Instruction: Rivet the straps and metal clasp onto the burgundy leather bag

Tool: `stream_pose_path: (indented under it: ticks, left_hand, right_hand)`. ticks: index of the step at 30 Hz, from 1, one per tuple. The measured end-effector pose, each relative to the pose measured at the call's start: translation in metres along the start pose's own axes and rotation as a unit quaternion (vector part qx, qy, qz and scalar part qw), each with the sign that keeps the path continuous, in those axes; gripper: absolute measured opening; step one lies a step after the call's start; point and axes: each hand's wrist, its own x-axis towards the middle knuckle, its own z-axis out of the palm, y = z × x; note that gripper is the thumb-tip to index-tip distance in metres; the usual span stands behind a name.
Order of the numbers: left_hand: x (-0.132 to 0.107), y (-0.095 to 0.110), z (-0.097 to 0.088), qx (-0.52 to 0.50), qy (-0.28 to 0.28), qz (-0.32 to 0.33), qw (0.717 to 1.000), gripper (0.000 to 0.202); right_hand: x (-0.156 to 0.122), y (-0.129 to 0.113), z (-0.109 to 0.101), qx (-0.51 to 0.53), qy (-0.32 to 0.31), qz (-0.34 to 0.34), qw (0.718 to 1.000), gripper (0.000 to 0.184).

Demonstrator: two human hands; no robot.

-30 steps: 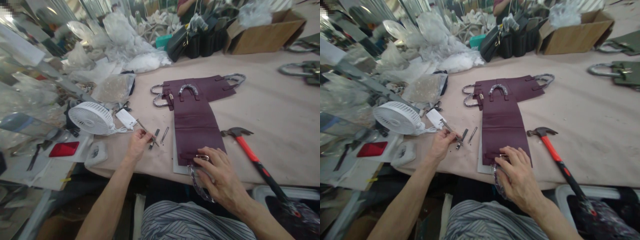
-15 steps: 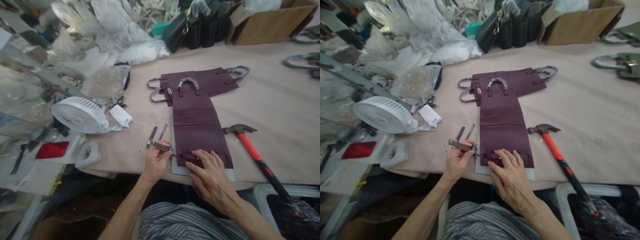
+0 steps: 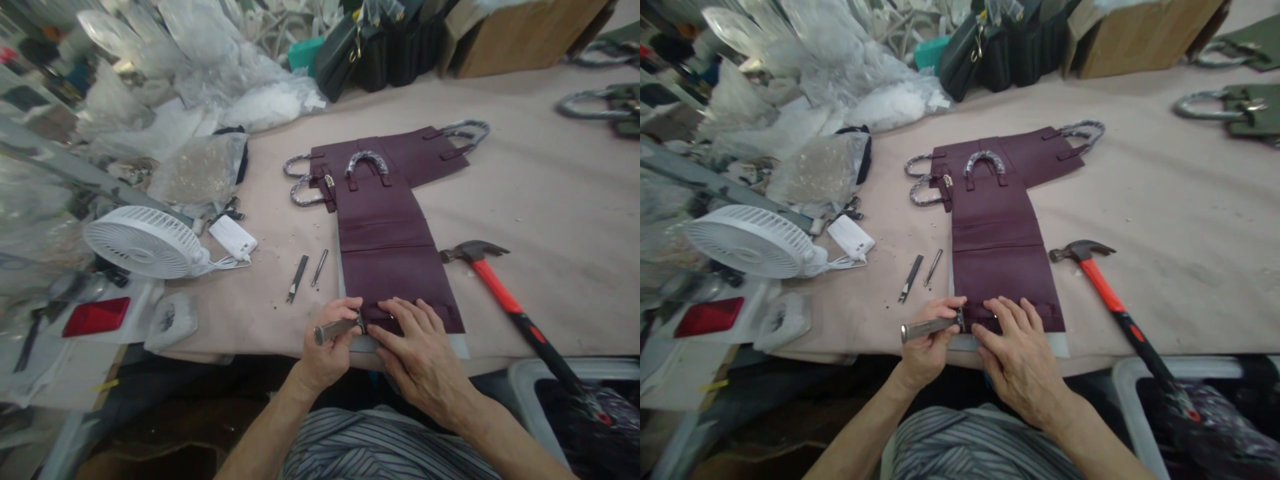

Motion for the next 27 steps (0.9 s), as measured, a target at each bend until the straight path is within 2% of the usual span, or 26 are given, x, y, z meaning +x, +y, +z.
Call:
stream_pose_path:
  ticks: [7, 12, 21, 25, 27]
  left_hand:
    - [-0.001, -0.005, 0.004, 0.003, 0.011, 0.016, 1.000, 0.019]
    - [-0.002, -0.007, 0.006, -0.004, 0.023, 0.004, 1.000, 0.021]
    - [-0.010, -0.012, 0.014, -0.033, 0.088, -0.059, 0.994, 0.009]
    - [-0.011, -0.014, 0.014, -0.044, 0.095, -0.073, 0.992, 0.008]
    - [-0.011, -0.014, 0.015, -0.025, 0.086, -0.057, 0.994, 0.009]
  right_hand:
    - [0.001, -0.002, 0.000, 0.041, 0.007, 0.029, 0.999, 0.032]
    - [-0.001, -0.002, 0.000, 0.048, 0.008, 0.032, 0.998, 0.031]
    - [0.000, -0.002, 0.001, 0.053, 0.006, 0.037, 0.998, 0.030]
    - [-0.001, -0.002, 0.002, 0.055, 0.006, 0.034, 0.998, 0.030]
    - [-0.001, -0.002, 0.002, 0.055, 0.011, 0.034, 0.998, 0.030]
